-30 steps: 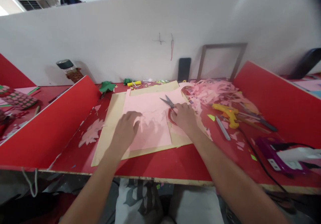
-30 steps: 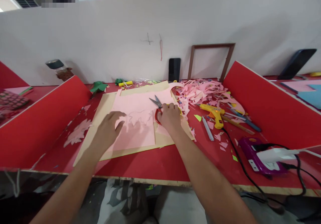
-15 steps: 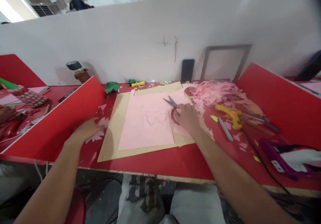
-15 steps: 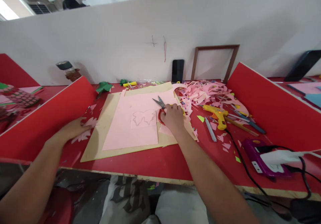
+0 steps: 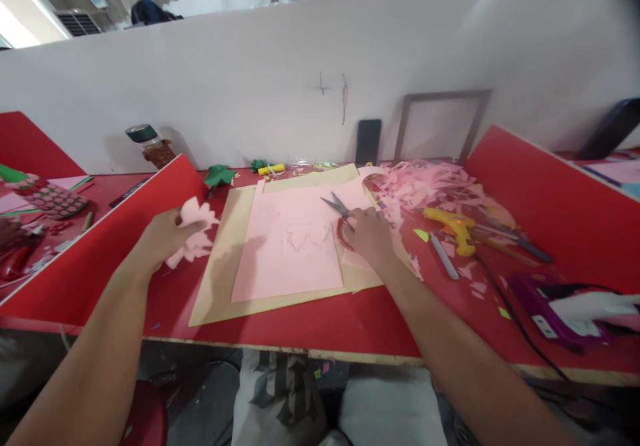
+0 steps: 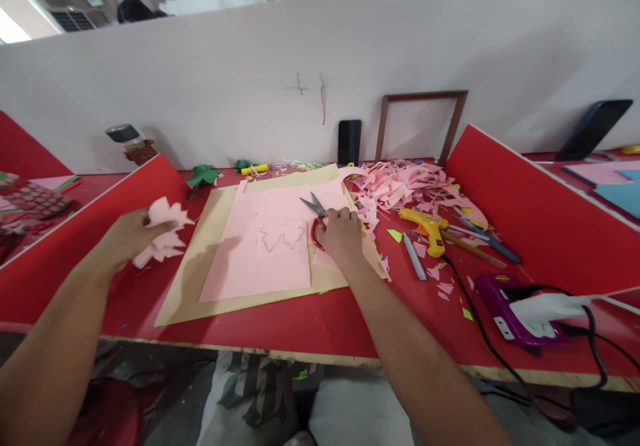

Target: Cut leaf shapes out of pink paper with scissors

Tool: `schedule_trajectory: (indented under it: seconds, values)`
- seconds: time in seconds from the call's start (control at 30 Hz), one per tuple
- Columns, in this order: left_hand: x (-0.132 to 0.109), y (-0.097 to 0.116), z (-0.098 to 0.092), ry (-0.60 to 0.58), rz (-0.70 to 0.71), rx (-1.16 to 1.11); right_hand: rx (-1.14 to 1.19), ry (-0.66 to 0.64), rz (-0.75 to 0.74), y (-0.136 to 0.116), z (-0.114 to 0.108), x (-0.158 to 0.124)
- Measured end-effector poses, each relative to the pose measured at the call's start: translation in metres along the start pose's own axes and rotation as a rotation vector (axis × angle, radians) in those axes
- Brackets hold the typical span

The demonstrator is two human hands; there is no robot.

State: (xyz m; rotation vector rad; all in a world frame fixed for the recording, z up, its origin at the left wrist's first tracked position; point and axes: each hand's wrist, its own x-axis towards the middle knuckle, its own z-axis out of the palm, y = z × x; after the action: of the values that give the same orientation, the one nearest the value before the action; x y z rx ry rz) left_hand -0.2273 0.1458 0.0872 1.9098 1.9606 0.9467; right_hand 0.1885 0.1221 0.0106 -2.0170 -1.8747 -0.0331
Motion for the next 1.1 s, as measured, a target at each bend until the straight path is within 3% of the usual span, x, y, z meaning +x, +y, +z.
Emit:
schedule_trajectory:
  seconds: [0.03,0.1,0.23,0.43,0.6,0.83,1.03,1.1]
  values:
    - [0.004,0.010,0.003,-0.160,-0.107,-0.107,0.002,-0.001,0.002,0.000,0.000,0.000]
    - [0.014,0.028,0.012,-0.359,-0.159,-0.289,0.006,-0.004,0.007,0.000,0.000,0.001]
    - [0.039,0.045,0.049,-0.505,-0.108,-0.174,0.012,-0.008,0.013,0.002,0.001,0.002]
    - [0.060,0.045,0.108,-0.407,0.063,0.194,0.013,-0.007,0.007,0.002,0.001,0.003]
    - [0.060,0.055,0.133,-0.406,0.220,0.291,0.008,-0.007,0.006,0.002,0.002,0.004]
    - [0.053,0.073,0.138,-0.357,0.232,0.367,0.003,0.002,0.005,0.002,0.004,0.004]
    - [0.033,0.109,0.131,-0.274,0.288,0.225,0.002,0.005,0.002,0.003,0.005,0.005]
    - [0.020,0.116,0.123,-0.305,0.310,0.179,0.001,0.003,0.002,0.002,0.004,0.005]
